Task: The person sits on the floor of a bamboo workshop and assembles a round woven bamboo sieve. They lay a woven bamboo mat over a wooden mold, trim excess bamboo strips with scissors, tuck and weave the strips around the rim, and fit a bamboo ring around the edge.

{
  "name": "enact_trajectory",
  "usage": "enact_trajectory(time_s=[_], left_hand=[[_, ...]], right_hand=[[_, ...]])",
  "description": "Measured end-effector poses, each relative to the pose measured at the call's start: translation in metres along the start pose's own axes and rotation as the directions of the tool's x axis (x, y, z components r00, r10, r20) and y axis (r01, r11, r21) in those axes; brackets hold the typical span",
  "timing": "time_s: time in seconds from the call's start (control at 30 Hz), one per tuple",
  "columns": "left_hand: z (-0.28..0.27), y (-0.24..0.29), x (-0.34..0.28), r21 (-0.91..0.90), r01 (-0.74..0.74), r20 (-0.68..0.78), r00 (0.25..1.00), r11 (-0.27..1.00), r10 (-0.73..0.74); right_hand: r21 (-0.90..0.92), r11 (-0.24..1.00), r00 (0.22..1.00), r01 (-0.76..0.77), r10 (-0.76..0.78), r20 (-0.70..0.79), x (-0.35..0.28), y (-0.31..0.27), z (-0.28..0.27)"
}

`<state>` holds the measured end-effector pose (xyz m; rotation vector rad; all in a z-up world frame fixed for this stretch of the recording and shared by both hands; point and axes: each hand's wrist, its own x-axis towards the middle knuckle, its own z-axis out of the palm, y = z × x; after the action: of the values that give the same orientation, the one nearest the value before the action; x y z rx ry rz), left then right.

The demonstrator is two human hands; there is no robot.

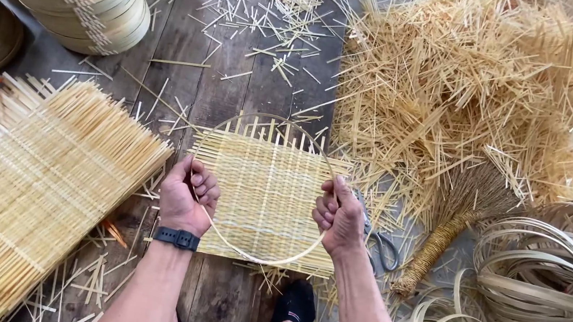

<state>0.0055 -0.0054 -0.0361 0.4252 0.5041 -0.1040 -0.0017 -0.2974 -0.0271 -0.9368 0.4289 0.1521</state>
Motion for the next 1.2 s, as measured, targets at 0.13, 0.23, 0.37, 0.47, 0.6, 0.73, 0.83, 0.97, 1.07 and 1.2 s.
enact_trajectory(time_s=[0.13, 0.23, 0.37, 0.47, 0.6, 0.73, 0.83, 0.97, 1.07, 1.2], left_hand=[[-0.001, -0.007, 0.006, 0.014, 0.065, -0.025, 0.998, 0.998, -0.065], [0.012, -0.006, -0.003, 0.152, 0.102, -0.166, 0.983, 0.983, -0.076], [-0.026, -0.025, 0.031, 0.211, 0.034, -0.208, 0.978, 0.977, 0.011], [-0.07, -0.037, 0.06, 0.59, -0.079, -0.301, 0.902, 0.803, 0.31], [-0.119, -0.042, 0.084, 0.954, -0.036, 0.184, 0.855, -0.298, 0.486], [-0.087, -0.034, 0.064, 0.97, 0.021, 0.095, 0.883, -0.241, 0.46], [-0.078, -0.022, 0.077, 0.969, 0.04, 0.075, 0.892, -0.243, 0.446], [-0.085, -0.024, 0.077, 0.944, 0.121, 0.023, 0.905, -0.308, 0.424], [-0.084, -0.016, 0.086, 0.941, -0.003, 0.126, 0.932, -0.339, 0.341], [-0.09, -0.022, 0.092, 0.954, 0.057, 0.062, 0.924, -0.295, 0.377]], right_hand=[[-0.069, 0.997, 0.997, -0.024, 0.019, -0.071, -0.004, -0.002, 0.007], [-0.303, 0.953, 0.96, -0.012, -0.074, -0.271, 0.004, 0.004, 0.008], [-0.45, 0.885, 0.958, -0.121, -0.014, -0.285, 0.026, 0.027, -0.014], [-0.621, 0.783, 0.975, -0.032, -0.112, -0.192, 0.043, 0.053, -0.035], [-0.906, 0.337, 0.93, -0.256, -0.169, -0.325, 0.052, 0.079, -0.051], [-0.896, 0.35, 0.916, -0.272, -0.191, -0.353, 0.042, 0.071, -0.042], [-0.847, 0.428, 0.876, -0.315, -0.212, -0.433, 0.05, 0.072, -0.049], [-0.881, 0.382, 0.902, -0.279, -0.211, -0.377, 0.048, 0.079, -0.069], [-0.917, 0.294, 0.9, -0.271, -0.261, -0.35, 0.05, 0.076, -0.062], [-0.959, 0.202, 0.923, -0.198, -0.292, -0.252, 0.053, 0.077, -0.067]])
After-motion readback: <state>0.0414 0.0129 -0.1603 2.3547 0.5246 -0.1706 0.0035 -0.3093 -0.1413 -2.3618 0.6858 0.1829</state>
